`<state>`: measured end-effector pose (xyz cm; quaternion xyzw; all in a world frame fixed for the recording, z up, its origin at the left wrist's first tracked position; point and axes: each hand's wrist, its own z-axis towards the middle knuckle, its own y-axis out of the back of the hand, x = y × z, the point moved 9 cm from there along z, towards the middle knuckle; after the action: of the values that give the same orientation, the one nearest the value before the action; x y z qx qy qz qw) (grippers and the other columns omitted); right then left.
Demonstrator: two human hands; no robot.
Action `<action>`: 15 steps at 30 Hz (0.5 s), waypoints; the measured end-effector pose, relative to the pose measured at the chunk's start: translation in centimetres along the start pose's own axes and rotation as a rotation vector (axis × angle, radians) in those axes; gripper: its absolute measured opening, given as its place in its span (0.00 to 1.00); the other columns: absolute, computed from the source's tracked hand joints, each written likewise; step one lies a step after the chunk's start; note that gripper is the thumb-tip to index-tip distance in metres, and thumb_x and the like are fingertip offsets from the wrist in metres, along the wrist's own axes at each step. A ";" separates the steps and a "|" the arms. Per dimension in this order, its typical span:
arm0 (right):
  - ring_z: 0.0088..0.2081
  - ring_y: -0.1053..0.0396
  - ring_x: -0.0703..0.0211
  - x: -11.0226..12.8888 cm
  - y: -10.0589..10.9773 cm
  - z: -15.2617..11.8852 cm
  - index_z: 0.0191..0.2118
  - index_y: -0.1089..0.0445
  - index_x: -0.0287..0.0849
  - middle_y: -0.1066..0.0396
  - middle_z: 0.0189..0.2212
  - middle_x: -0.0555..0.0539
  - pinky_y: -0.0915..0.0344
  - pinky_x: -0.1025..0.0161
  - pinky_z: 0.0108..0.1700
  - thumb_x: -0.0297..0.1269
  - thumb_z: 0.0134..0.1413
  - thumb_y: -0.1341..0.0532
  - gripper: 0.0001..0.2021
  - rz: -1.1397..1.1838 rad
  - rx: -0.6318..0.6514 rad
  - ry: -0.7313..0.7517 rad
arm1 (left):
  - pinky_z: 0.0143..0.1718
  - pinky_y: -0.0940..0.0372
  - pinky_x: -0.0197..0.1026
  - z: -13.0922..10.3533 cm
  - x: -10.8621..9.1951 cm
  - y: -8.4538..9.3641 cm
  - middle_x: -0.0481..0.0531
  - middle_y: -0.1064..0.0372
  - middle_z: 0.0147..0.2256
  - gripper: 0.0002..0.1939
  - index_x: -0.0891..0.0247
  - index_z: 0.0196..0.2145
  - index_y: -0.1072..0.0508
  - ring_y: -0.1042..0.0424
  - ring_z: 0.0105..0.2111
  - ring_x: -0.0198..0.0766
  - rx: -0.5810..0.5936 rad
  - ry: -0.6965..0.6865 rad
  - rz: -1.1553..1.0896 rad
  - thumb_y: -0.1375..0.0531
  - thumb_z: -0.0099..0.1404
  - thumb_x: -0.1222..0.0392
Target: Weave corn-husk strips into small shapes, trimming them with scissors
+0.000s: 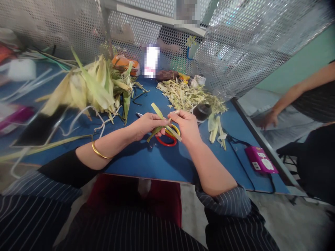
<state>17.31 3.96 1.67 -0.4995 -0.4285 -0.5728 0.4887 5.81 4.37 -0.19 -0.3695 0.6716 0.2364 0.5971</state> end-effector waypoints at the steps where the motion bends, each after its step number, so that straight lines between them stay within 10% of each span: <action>1: 0.29 0.33 0.63 0.1 0.2 0.0 0.21 0.31 0.41 0.30 0.25 0.50 0.36 0.62 0.37 0.38 0.46 0.35 0.10 -0.019 -0.026 0.019 | 0.23 0.39 0.32 0.0 0.0 -0.1 0.51 0.30 0.20 0.09 0.68 0.27 0.23 0.34 0.18 0.29 0.010 -0.003 0.008 0.37 0.59 0.59; 6: 0.33 0.31 0.60 0.6 0.8 0.5 0.26 0.28 0.41 0.28 0.28 0.49 0.35 0.60 0.41 0.41 0.49 0.37 0.09 -0.063 -0.061 0.099 | 0.28 0.34 0.35 0.2 0.4 0.4 0.55 0.26 0.24 0.12 0.70 0.33 0.22 0.28 0.22 0.33 -0.004 -0.002 -0.075 0.36 0.58 0.56; 12: 0.31 0.31 0.61 2.4 4.7 -0.1 0.30 0.32 0.43 0.30 0.28 0.50 0.35 0.60 0.40 0.47 0.55 0.43 0.12 -0.110 -0.439 0.288 | 0.39 0.30 0.39 1.1 -0.3 2.9 0.60 0.23 0.36 0.11 0.69 0.41 0.24 0.24 0.37 0.40 -0.167 -0.123 -0.352 0.38 0.60 0.64; 15: 0.27 0.32 0.61 1.9 3.5 -0.2 0.26 0.33 0.43 0.32 0.23 0.51 0.35 0.60 0.37 0.48 0.54 0.42 0.14 -0.166 -0.351 0.226 | 0.45 0.33 0.38 1.0 -1.1 3.4 0.58 0.22 0.35 0.11 0.71 0.41 0.25 0.24 0.39 0.37 -0.213 -0.201 -0.399 0.40 0.60 0.70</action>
<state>20.69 2.95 3.56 -0.4724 -0.3044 -0.7291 0.3906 3.82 7.49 0.31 -0.5304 0.4939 0.2185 0.6534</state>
